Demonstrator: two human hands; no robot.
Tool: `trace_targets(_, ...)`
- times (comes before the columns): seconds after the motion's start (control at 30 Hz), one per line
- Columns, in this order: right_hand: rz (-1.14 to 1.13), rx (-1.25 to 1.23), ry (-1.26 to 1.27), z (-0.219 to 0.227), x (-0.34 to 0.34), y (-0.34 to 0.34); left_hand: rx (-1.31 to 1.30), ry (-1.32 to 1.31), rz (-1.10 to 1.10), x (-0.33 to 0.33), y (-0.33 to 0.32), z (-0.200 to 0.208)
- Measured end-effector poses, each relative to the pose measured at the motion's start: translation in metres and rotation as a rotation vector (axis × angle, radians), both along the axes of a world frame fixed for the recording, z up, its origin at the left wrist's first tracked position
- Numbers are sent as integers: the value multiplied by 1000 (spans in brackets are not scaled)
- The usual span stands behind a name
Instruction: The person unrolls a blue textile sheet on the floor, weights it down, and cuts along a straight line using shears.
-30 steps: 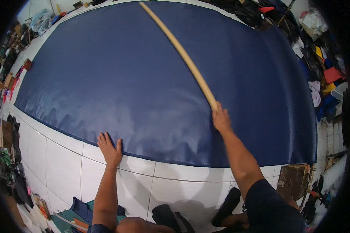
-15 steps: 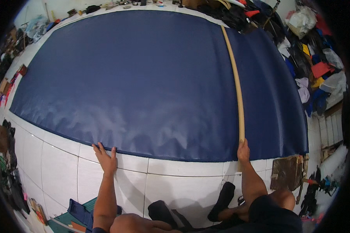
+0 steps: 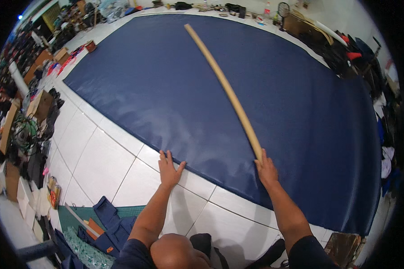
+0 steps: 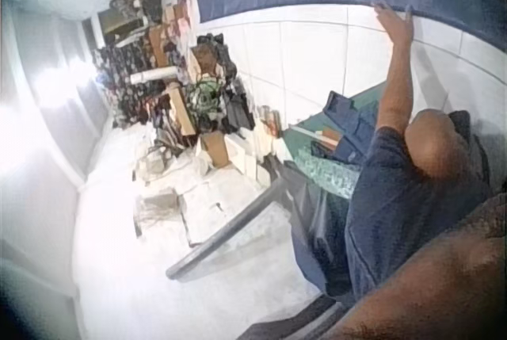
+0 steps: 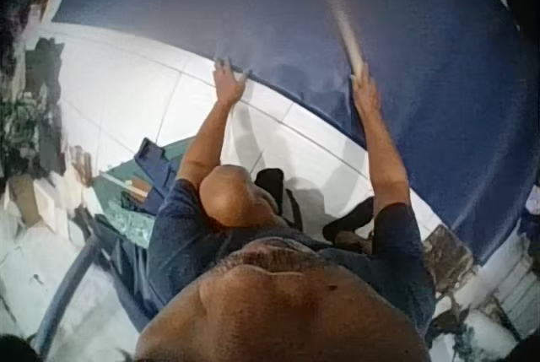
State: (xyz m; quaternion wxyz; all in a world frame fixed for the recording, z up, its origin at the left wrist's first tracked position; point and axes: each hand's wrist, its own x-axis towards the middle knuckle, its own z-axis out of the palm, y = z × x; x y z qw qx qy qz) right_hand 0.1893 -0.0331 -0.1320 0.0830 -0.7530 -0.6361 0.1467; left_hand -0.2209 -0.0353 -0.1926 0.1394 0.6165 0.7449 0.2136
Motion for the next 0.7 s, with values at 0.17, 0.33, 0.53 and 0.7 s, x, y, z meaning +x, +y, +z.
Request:
trace_targets(0.17, 378, -55, -38, -4, -118, 36, -7, -20, -20, -13, -5, 9)
trace_targets(0.33, 649, -106, 64, 2, -168, 21, 110, -216, 18, -22, -7, 7)
trace_targets(0.53, 797, -176, 89, 18, -198, -9, 72, -549, 470, -34, -26, 8)
trace_targets(0.7, 801, -211, 133, -1, -191, -71, 216, -659, 390, -27, -47, 3)
